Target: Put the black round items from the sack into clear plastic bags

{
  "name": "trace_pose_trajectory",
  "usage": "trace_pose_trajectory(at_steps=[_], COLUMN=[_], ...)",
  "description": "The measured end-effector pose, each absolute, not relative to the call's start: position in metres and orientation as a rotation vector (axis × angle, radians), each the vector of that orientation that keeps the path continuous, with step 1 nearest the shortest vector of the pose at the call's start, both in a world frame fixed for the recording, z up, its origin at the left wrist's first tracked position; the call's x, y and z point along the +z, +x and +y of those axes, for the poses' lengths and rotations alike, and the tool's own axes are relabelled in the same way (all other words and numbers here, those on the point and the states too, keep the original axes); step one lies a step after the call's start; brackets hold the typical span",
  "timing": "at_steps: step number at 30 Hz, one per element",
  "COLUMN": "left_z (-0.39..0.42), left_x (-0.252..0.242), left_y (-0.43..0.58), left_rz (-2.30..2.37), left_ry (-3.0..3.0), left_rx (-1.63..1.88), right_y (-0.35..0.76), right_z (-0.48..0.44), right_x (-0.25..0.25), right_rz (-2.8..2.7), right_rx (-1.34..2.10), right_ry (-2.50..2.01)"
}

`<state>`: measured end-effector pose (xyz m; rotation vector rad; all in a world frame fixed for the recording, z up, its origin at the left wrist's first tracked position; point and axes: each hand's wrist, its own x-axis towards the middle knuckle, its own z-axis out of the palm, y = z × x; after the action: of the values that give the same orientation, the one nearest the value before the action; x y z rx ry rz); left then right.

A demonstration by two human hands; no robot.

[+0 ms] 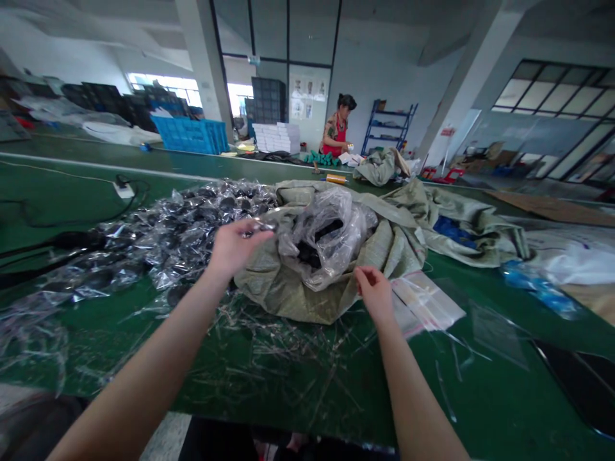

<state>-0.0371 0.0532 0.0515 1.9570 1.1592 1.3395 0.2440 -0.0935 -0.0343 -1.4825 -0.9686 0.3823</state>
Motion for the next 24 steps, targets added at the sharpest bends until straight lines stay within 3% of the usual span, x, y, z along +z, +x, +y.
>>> trace_pose_trajectory(at_steps=[3,8,14,19,24], left_z=[0.108,0.165,0.157,0.112,0.092], left_x=[0.074,0.077,0.08,0.035,0.001], left_y=[-0.052,-0.047,0.005,0.063,0.079], left_rz=[1.564,1.947,1.827,0.983,1.267], left_ry=[2.304,2.495,2.741,3.116,3.029], left_rx=[1.499,0.443,0.381,0.249,-0.083], right_y=[0.27,0.29,0.305,0.304,0.297], right_z=[-0.101,-0.116,-0.134,-0.133,-0.13], right_x=[-0.031,-0.034,-0.036,-0.035,-0.029], right_rz=[-1.122,-1.337,-1.522,-1.58,-1.54], right_rx=[0.061,-0.088,0.26,0.383,0.33], right_ry=[-1.74,-2.116,-2.592,-2.722,-2.749])
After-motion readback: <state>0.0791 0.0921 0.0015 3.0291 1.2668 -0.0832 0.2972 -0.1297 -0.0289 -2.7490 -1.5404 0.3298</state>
